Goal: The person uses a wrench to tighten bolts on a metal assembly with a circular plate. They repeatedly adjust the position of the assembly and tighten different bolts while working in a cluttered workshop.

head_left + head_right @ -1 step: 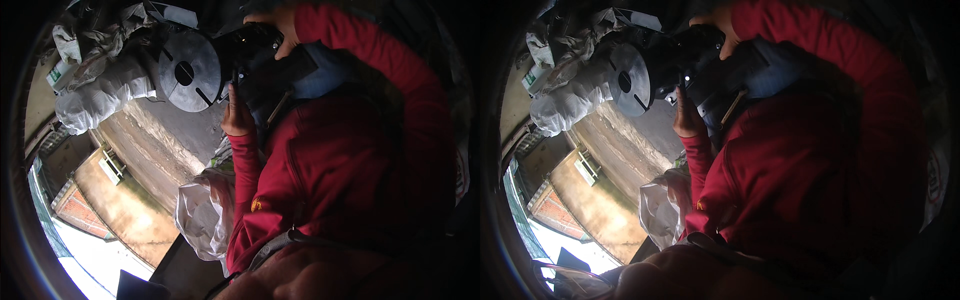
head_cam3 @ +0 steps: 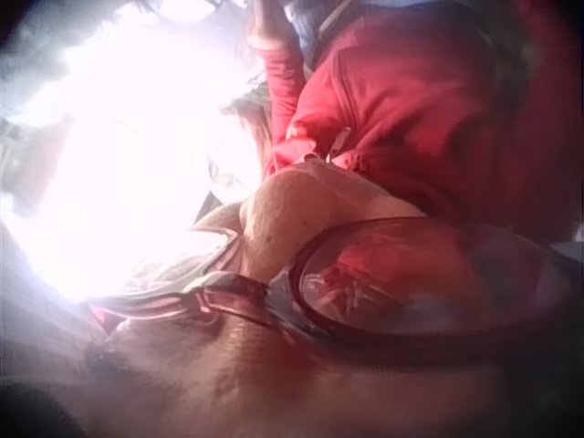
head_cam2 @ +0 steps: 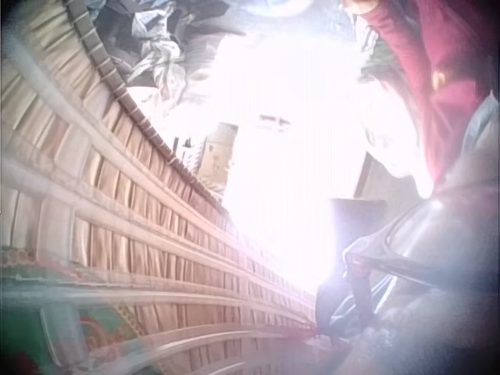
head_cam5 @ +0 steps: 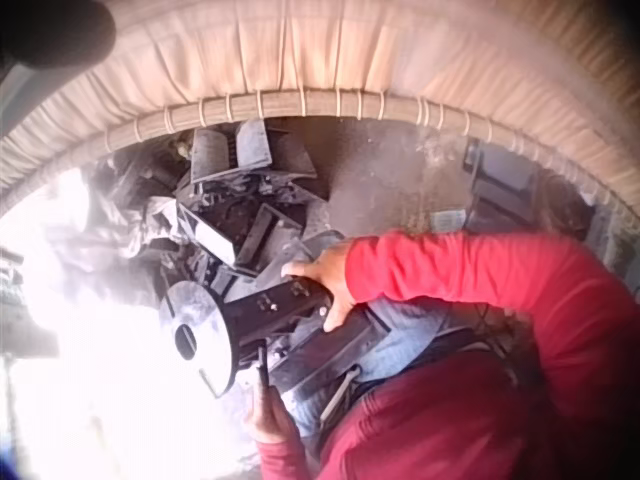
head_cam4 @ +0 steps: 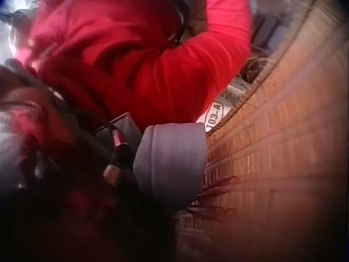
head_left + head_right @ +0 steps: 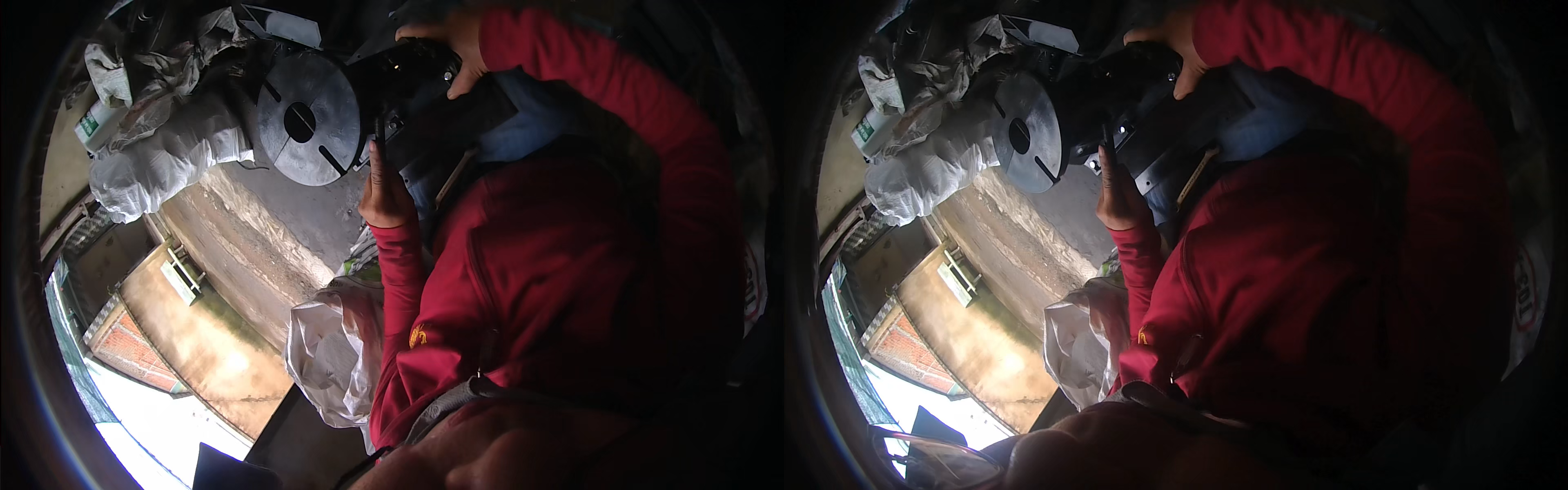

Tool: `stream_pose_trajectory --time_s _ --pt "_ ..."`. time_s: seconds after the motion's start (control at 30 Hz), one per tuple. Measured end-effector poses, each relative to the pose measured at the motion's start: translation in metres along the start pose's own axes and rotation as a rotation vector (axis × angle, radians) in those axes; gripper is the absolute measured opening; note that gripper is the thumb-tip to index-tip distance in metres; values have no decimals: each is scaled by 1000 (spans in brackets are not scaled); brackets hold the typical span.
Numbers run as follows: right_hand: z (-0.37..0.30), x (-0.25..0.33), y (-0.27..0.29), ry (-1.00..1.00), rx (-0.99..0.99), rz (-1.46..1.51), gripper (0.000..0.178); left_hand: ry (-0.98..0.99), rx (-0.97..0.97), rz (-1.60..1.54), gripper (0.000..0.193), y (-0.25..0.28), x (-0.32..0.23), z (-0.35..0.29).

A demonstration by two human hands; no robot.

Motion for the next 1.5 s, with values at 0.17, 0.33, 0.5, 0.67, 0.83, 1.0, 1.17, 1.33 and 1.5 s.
stream_pose_trajectory --time_s 0.17,0.33,0.5,0.67,0.83,1.0,1.17,1.33,1.5 --pt "0 -2 0 -24 18 -8 110 -16 63 34 58 4 -2 -5" --pt "-1 -5 2 -5 -15 -16 110 -51 -72 20 61 1 4 6" --pt "2 -10 -1 21 -35 2 109 -41 136 56 61 1 -8 1" --pt "-4 -6 6 -14 24 5 109 -22 -8 -22 58 14 -11 12" --pt "-1 -10 3 -32 1 -16 110 -22 40 -3 57 12 -12 9" --pt "0 -9 1 -40 -10 -35 111 16 -38 -22 59 8 -10 7" --pt "-6 -6 6 -47 -10 -53 111 -204 298 -61 51 19 -12 16" --pt "0 -9 0 -1 -49 -20 111 -35 107 -1 50 15 24 21" --pt "-6 -7 3 -54 5 -79 113 -100 159 -43 47 17 14 17"
Point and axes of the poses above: each hand's wrist, its own z-axis towards the middle knuckle, its own y-axis out of the back of the hand, x = y × z, the point moved 5 cm from there along z, towards the middle knuckle, and after that the axes turned 14 degrees about -y, right-handed, at the moved point
